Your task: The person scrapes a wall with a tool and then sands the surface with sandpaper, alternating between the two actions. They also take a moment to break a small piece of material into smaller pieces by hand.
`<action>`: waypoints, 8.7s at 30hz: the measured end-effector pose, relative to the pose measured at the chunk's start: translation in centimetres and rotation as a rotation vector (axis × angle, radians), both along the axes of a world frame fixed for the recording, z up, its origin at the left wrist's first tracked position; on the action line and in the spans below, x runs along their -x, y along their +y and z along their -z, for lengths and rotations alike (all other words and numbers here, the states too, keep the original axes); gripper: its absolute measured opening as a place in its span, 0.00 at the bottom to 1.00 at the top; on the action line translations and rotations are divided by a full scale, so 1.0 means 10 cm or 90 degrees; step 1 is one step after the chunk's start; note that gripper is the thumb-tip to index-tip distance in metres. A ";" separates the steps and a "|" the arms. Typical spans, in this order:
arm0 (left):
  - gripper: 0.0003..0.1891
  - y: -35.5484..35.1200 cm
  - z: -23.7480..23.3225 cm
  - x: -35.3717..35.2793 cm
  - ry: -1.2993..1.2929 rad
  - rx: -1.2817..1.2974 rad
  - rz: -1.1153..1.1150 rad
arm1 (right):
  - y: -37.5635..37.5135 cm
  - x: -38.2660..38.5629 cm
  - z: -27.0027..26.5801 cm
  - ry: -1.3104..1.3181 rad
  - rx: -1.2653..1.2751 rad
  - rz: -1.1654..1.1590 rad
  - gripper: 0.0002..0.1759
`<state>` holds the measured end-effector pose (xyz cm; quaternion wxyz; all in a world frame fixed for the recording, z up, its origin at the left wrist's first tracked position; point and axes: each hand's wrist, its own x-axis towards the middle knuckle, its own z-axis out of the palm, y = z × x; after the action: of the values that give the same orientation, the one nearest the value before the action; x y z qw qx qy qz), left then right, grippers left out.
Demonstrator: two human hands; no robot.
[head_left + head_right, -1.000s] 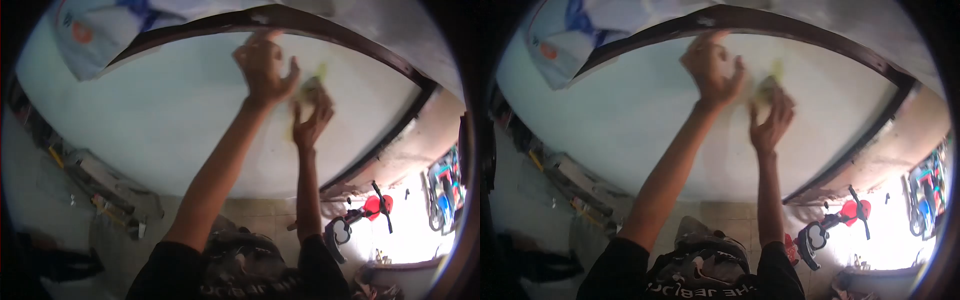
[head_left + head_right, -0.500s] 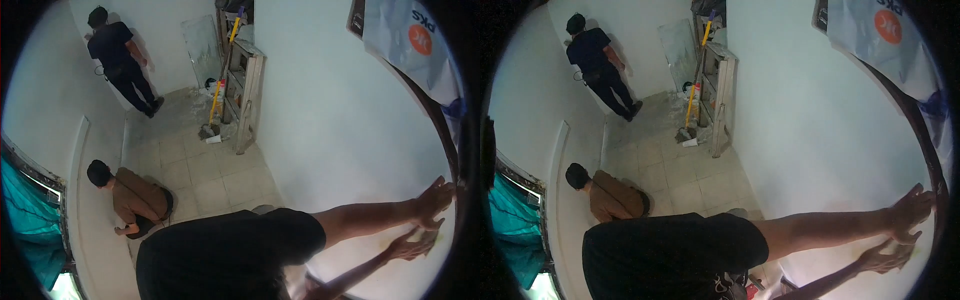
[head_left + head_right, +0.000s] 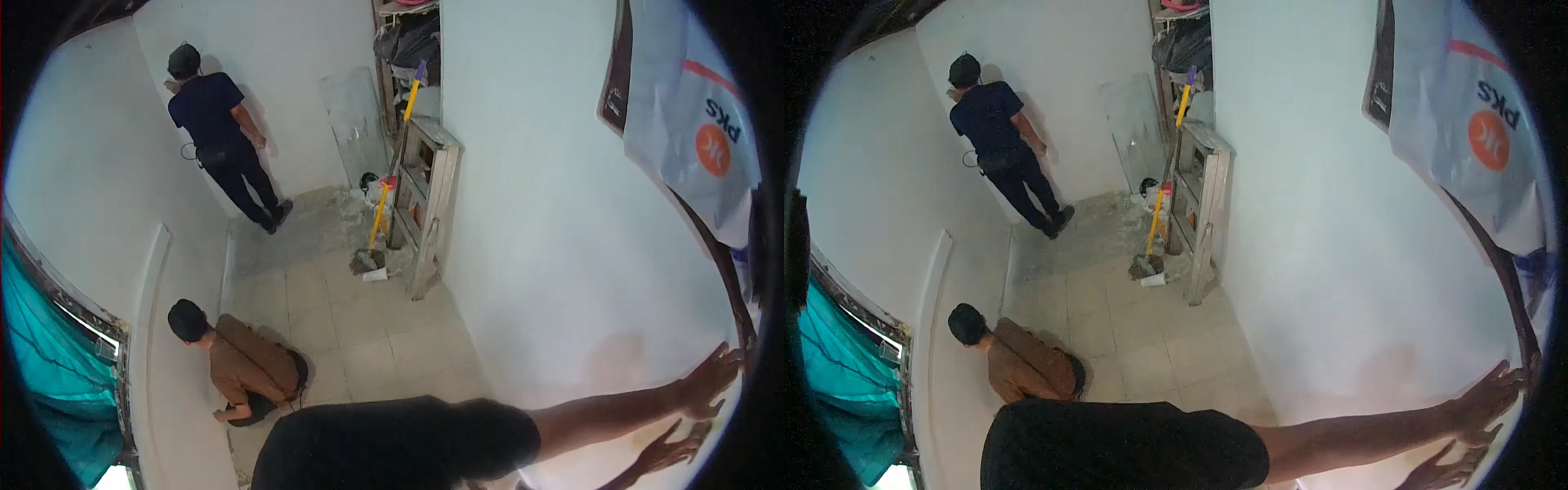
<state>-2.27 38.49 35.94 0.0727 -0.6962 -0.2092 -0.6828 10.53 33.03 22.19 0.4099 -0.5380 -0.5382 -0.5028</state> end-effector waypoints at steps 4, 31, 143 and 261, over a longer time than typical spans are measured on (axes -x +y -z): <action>0.40 -0.04 0.00 0.10 -0.007 0.039 0.023 | 0.10 -0.26 -0.67 -0.063 -0.020 -0.094 0.45; 0.15 -0.74 -0.06 0.75 -0.172 0.157 0.222 | -0.35 0.25 -0.84 0.189 0.013 -0.386 0.05; 0.21 -0.75 1.62 0.83 -0.210 0.505 0.326 | -0.27 0.46 0.26 0.147 0.164 -0.275 0.25; 0.19 -0.80 1.71 0.80 -0.164 0.465 0.196 | -0.25 0.24 -0.48 0.114 0.270 -0.122 0.55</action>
<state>-10.27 30.48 18.79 -0.3086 -0.6082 -0.3385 -0.6483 8.11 30.54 26.94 0.3800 -0.6007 -0.6418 -0.2879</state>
